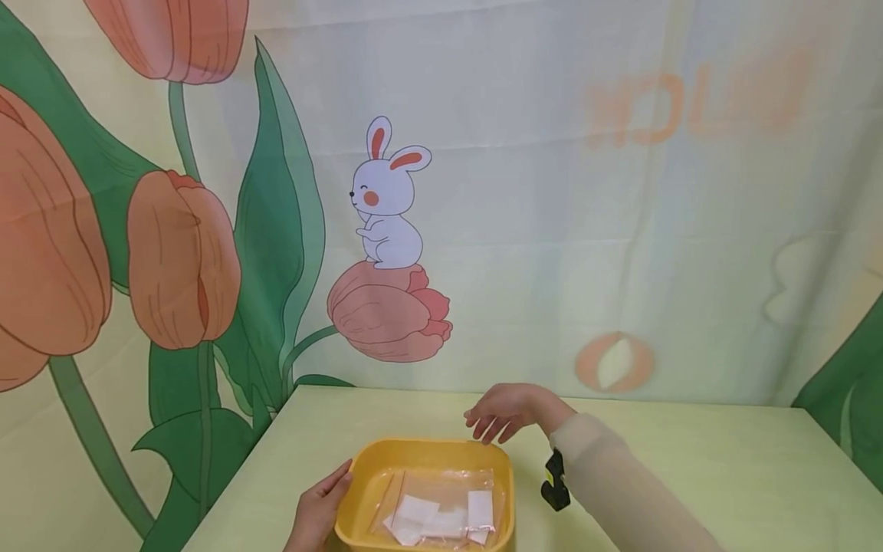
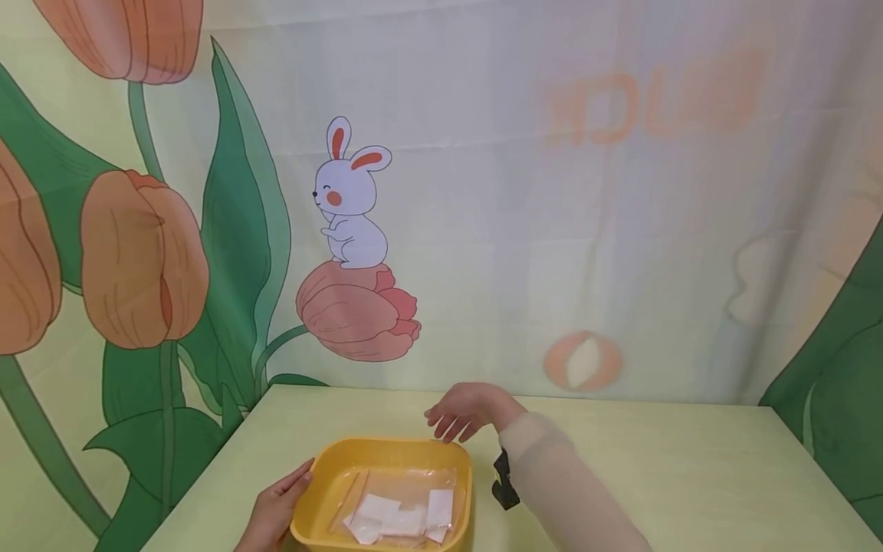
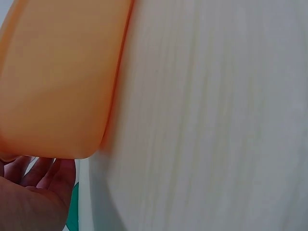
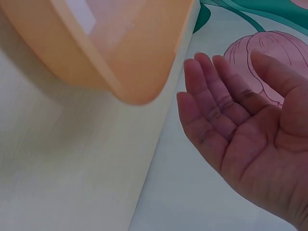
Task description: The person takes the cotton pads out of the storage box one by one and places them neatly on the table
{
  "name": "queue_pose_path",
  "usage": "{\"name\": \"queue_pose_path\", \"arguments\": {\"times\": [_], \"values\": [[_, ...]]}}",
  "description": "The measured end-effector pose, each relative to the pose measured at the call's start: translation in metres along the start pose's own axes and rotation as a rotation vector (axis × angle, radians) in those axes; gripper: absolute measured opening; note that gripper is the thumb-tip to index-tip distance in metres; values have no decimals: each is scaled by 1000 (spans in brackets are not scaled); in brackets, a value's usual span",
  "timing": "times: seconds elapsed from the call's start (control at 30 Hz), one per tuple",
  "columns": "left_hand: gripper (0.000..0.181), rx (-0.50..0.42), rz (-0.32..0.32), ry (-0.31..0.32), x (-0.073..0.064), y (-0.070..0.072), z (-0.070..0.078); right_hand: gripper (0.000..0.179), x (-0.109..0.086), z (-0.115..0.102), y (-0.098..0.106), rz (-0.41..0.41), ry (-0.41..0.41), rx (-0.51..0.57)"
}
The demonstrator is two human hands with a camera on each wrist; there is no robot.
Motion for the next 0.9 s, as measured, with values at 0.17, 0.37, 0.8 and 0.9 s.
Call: {"name": "queue_pose_path", "arguments": {"times": [0.17, 0.37, 0.8, 0.9], "values": [[49, 6, 4, -5, -1, 0, 1, 34, 13, 1, -13, -4, -34, 3], [49, 1, 0, -12, -3, 0, 3, 37, 22, 4, -31, -26, -59, -17], [47, 26, 16, -30, -1, 2, 4, 39, 27, -1, -64, -68, -112, -18], [48, 29, 12, -37, 0, 2, 3, 44, 29, 5, -71, -107, -149, -33]]}}
Point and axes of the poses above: each hand's wrist, its own x-axis towards the middle knuckle, its own y-axis out of the back of the hand, z = x × y, the point moved 9 cm from there along x, towards the middle knuckle, and after that the axes turned 3 degrees about x, right-handed, at the moved point
